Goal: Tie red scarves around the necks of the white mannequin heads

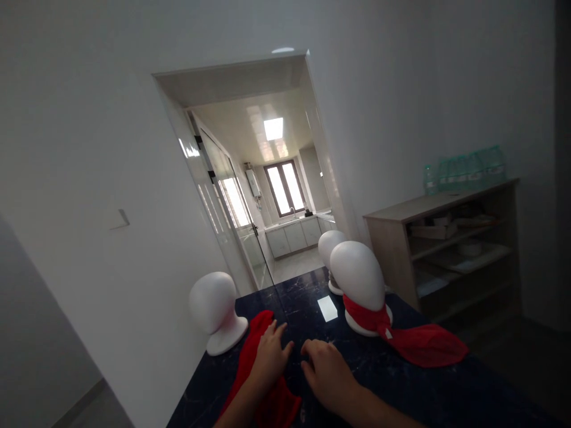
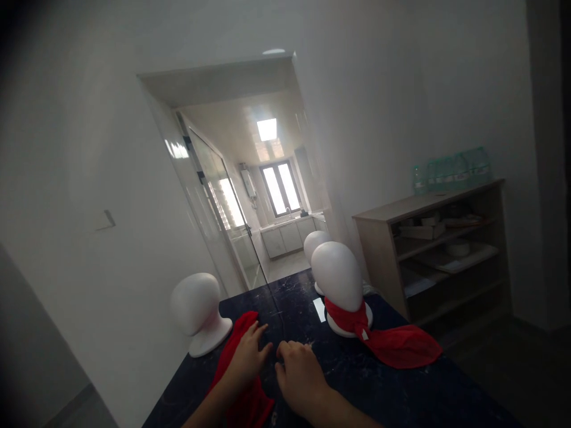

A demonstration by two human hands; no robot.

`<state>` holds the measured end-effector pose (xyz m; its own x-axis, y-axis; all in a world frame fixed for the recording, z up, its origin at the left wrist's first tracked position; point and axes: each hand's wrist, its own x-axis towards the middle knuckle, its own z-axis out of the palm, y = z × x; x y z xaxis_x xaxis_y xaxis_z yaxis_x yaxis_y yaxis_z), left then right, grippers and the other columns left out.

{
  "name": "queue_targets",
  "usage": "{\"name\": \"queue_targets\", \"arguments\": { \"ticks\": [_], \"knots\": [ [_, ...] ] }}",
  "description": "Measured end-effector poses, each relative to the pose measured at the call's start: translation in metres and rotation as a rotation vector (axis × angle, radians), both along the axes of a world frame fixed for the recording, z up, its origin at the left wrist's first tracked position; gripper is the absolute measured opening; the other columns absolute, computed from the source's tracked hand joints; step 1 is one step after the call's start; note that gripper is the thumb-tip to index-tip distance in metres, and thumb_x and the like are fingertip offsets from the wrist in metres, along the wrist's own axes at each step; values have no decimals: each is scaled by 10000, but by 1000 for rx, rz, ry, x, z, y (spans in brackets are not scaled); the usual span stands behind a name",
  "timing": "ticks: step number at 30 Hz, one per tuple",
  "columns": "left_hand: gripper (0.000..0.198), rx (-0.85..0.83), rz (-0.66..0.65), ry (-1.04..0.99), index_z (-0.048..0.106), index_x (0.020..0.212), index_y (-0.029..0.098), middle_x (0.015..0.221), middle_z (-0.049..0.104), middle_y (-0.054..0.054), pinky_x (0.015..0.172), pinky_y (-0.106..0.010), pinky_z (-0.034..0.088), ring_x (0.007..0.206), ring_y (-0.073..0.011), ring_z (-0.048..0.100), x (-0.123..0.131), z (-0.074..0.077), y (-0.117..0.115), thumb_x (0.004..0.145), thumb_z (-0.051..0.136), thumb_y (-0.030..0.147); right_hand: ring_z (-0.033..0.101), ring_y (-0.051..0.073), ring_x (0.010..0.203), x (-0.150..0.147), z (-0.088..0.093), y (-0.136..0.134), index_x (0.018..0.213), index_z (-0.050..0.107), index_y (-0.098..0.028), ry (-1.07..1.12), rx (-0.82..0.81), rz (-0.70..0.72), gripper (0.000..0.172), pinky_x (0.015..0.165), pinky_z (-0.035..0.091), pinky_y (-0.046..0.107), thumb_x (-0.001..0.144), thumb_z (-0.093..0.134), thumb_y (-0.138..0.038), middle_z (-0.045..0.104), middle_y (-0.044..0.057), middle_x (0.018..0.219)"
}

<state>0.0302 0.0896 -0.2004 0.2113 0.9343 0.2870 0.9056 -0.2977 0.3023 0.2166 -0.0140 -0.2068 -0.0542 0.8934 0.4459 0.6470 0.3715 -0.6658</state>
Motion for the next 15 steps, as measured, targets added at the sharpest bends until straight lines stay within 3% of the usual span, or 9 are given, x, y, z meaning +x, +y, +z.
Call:
{"name": "queue_targets", "arguments": {
  "ticks": [3, 6, 9, 13, 15],
  "knots": [
    [319, -48, -143, 132, 741, 1174, 236, 1430, 674, -117, 1244, -473, 345, 1360, -301, 597, 3, -14, -49, 913, 564, 286, 651, 213, 892, 4, 16, -2, 976, 696, -232, 79, 95, -38, 156, 837, 436, 336, 939, 554, -182, 720, 34, 940],
    [364, -65, -38, 241, 740, 1117, 195, 1256, 732, -142, 1160, -517, 406, 1204, -316, 659, -9, -21, -79, 833, 523, 127, 626, 205, 857, 29, 39, -7, 998, 673, -220, 215, 283, -86, 162, 807, 459, 328, 984, 516, -254, 685, 38, 926],
    [369, -27, 57, 235, 748, 1056, 190, 1186, 762, -132, 1177, -576, 351, 1185, -318, 659, -26, -21, -91, 819, 494, 65, 634, 224, 904, 87, 50, -7, 1009, 653, -216, 409, 459, -321, 213, 828, 484, 342, 973, 551, -399, 683, 54, 976],
    [386, 154, 18, 25, 699, 803, 227, 822, 738, -32, 1209, -518, 292, 922, -213, 671, -38, -13, -100, 899, 379, 33, 663, 259, 958, 179, 27, 9, 1053, 629, -220, 748, 331, -676, 319, 856, 511, 372, 812, 618, -428, 698, 63, 1017],
    [373, 240, -1, -96, 686, 855, 228, 816, 712, -22, 1191, -503, 313, 886, -205, 655, -38, -9, -104, 910, 372, 34, 691, 279, 940, 206, 7, 19, 1002, 615, -219, 801, 121, -654, 370, 831, 539, 378, 682, 641, -401, 720, 78, 974]
  ]
}}
